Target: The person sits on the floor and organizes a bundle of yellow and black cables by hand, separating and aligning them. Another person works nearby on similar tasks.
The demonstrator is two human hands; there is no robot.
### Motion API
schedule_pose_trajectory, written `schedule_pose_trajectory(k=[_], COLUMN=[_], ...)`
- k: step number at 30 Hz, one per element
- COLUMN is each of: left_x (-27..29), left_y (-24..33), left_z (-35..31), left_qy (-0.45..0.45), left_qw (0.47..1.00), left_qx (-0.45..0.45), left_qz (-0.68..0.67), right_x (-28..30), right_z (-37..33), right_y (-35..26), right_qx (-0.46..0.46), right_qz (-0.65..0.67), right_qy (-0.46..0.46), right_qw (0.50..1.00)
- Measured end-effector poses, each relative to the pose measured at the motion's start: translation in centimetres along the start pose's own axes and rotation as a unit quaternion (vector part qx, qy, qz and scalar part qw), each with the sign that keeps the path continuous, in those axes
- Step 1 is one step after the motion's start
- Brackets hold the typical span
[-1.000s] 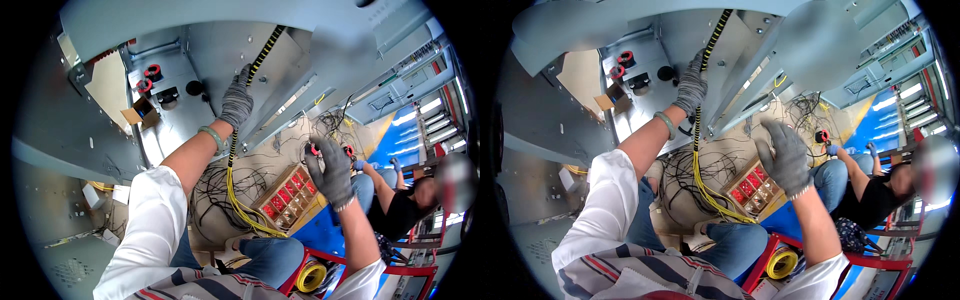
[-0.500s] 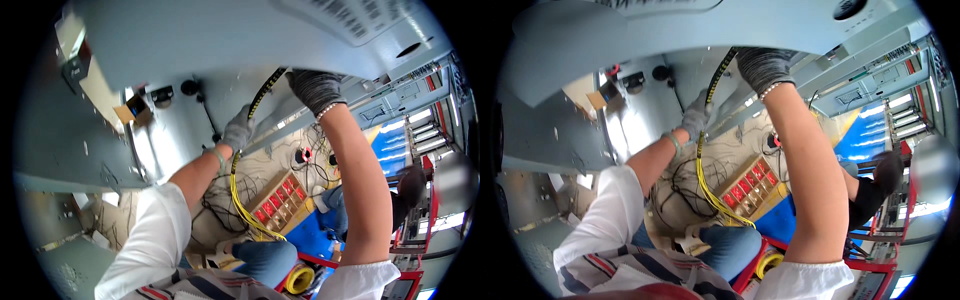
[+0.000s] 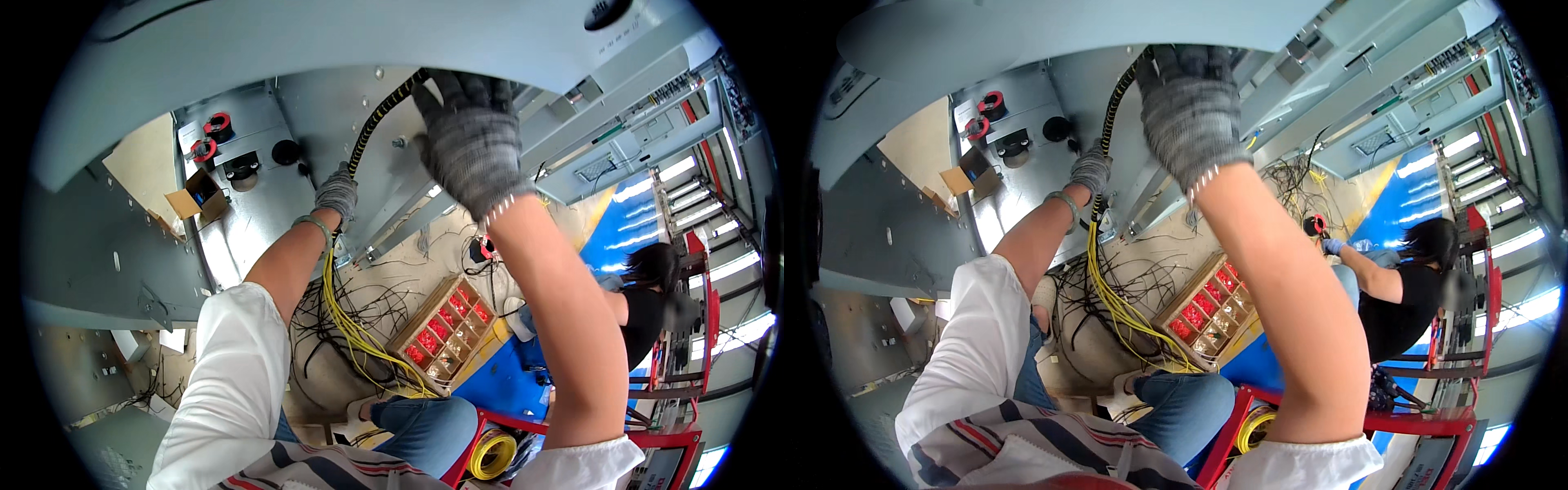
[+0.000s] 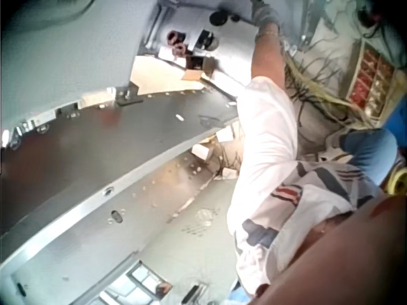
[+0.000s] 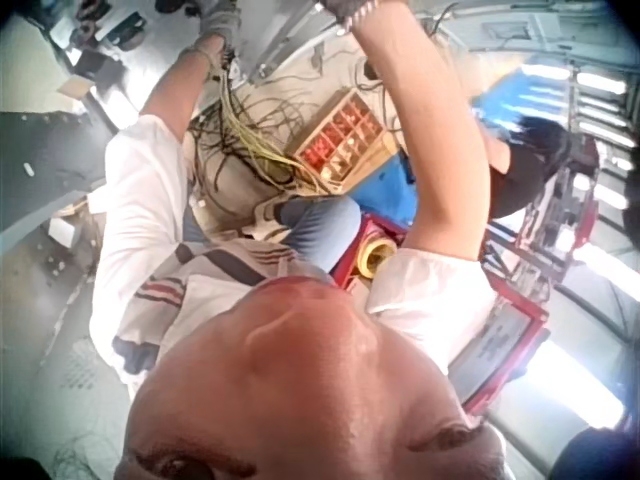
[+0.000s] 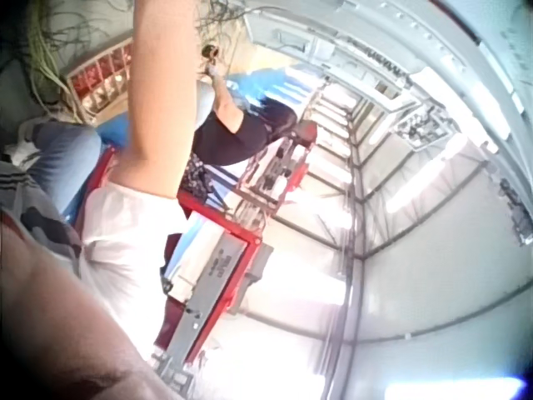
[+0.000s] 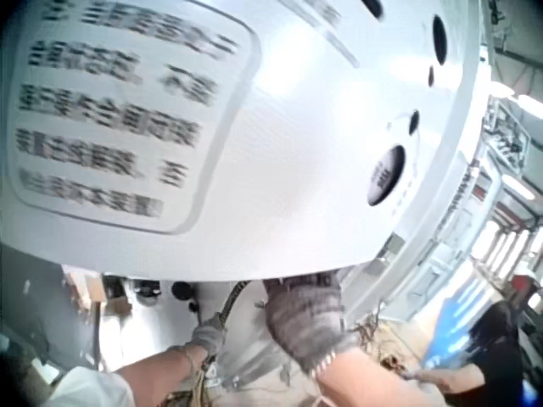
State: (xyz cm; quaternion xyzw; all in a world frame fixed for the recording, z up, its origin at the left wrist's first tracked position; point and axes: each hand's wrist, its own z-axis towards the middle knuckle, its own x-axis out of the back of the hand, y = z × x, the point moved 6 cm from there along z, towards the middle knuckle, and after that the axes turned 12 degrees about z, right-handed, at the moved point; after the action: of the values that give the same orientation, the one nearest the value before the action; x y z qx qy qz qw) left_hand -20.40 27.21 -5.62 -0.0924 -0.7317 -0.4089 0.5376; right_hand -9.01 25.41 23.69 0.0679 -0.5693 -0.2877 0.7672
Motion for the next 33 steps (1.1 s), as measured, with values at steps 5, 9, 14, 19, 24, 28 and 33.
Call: schedule_pose_trajectory(k=[5,9,14,19,24,28,33], left_x=[-2.2,-2.5,-1.2,-1.7,-7.1,-4.5,-1.5], left_y=[1.8,1.9,2.4,1.1,-1.3,0.9,-1.5], left_z=[0.8,2.0,2.8,4.0,4.0,0.7,1.4], left_qy=[-0.024,-0.016,0.026,0.056,0.073,0.007,0.078], left_qw=[0.999,0.998,0.997,0.995,0.993,1.0,0.994], left_qx=[-0.037,-0.051,-0.053,-0.079,-0.075,-0.009,-0.076], left_qz=[0.009,0.035,0.046,0.015,-0.049,-0.028,0.005], right_x=[0.2,-4.0,-4.1,-2.6,-4.3,-8.1,-7.9], right_z=[-9.5,-15.3,-14.5,-10.7,-2.7,1.8,2.2], right_y=[-2.7,-2.6,-1.4,-0.9,-4.4,-3.0,-3.9], right_qx=[0.009,-0.005,0.01,0.045,0.098,0.024,0.02], right_qz=[0.195,0.304,0.31,0.252,0.191,0.019,-0.064], right_qy=[-0.029,-0.035,-0.022,-0.001,0.026,-0.048,-0.083], right_qw=[0.98,0.952,0.95,0.967,0.976,0.998,0.994])
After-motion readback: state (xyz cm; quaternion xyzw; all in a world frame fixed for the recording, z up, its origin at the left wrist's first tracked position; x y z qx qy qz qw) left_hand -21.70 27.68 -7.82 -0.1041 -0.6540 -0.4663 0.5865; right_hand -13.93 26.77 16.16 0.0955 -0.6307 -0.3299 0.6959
